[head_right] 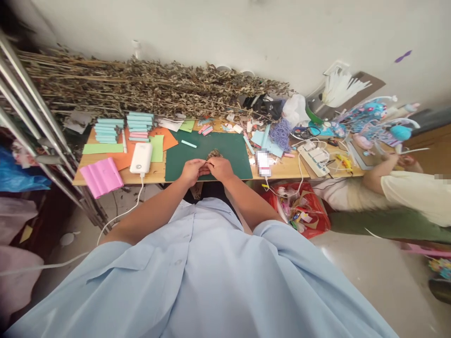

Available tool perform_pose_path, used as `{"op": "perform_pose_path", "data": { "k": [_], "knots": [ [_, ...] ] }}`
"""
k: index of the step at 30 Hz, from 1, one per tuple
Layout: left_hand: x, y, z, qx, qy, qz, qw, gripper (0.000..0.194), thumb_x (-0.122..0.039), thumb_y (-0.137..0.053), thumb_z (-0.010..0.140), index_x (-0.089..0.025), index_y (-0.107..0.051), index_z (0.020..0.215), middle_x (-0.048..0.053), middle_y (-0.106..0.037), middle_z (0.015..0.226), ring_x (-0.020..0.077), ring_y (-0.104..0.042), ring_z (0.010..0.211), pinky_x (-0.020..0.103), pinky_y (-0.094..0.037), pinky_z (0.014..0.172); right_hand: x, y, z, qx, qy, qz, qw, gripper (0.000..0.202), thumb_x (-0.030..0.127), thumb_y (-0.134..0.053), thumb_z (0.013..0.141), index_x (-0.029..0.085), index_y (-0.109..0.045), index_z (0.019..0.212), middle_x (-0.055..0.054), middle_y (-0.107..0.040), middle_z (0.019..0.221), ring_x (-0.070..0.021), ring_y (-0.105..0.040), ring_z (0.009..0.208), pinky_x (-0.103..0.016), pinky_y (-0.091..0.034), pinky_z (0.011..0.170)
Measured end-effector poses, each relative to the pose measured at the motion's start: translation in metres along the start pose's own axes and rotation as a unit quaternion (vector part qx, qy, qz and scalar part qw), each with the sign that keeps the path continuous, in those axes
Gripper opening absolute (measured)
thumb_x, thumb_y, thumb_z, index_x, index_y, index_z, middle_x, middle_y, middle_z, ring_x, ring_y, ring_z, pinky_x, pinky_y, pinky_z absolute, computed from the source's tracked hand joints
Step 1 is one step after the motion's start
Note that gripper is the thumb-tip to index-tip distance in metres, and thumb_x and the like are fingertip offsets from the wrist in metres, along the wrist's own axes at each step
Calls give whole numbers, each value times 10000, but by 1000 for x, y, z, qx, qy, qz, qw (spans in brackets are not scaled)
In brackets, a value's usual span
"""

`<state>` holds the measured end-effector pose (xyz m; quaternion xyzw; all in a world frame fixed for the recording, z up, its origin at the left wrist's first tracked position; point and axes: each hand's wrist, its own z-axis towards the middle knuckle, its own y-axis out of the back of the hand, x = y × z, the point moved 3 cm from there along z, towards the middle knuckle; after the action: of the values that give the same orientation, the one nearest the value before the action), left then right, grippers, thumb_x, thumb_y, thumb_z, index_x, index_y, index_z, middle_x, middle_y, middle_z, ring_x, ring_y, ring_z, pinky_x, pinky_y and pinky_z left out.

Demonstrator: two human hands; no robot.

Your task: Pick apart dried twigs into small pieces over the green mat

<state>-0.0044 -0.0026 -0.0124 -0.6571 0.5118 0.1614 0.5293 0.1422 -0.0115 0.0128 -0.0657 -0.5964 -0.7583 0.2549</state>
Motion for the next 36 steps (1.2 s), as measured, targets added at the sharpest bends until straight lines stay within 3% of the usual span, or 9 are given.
{"op": "perform_pose_path", "data": {
  "k": [7,14,19,21,27,32,36],
  "knots": [
    [-2,4,-3,-3,2,-5,1000,179,-248,-788,844,-95,-694,836,92,-736,729,190,-724,643,390,-631,742,15,-6,-2,-20,-96,42,994,147,283,-620,925,232,-736,850,-53,-759,846,-222,-676,784,-326,-502,772],
    [-1,7,-4,2,-20,13,1000,147,-244,-714,905,-101,-683,890,81,-728,700,166,-717,621,314,-618,671,9,-12,-2,-50,-154,182,970,142,334,-650,873,227,-723,815,-21,-744,782,-189,-654,682,-318,-539,716],
    [1,7,-6,7,-30,41,999,213,-292,-753,897,-98,-670,925,81,-733,731,156,-724,654,301,-619,697,3,-13,-1,-61,-155,240,956,229,311,-624,882,229,-766,1043,-44,-797,1014,-210,-727,938,-357,-564,940],
    [1,6,-8,-7,-42,60,997,204,-275,-750,898,-92,-670,938,85,-736,732,166,-732,664,305,-620,696,0,-12,-4,-49,-134,237,961,231,319,-594,904,232,-775,1018,-51,-794,1050,-220,-722,998,-371,-555,981],
    [3,4,-14,-30,-56,89,994,244,-287,-795,866,-93,-675,952,84,-741,760,171,-738,653,307,-614,683,-17,-10,-17,0,-168,315,934,277,441,-590,909,229,-763,951,-32,-755,847,-188,-684,684,-339,-609,712],
    [5,4,-17,-45,-67,111,991,248,-279,-812,843,-98,-683,952,75,-737,759,167,-739,664,299,-606,686,-19,-13,-16,15,-199,412,889,369,554,-633,852,224,-756,964,-38,-749,826,-191,-687,660,-314,-597,596],
    [7,4,-18,-60,-74,121,988,220,-267,-783,850,-101,-688,959,81,-740,766,172,-736,685,297,-602,683,-15,-18,-15,37,-202,441,874,386,578,-643,838,232,-753,967,-31,-740,778,-191,-681,630,-317,-598,582]
  ]
}}
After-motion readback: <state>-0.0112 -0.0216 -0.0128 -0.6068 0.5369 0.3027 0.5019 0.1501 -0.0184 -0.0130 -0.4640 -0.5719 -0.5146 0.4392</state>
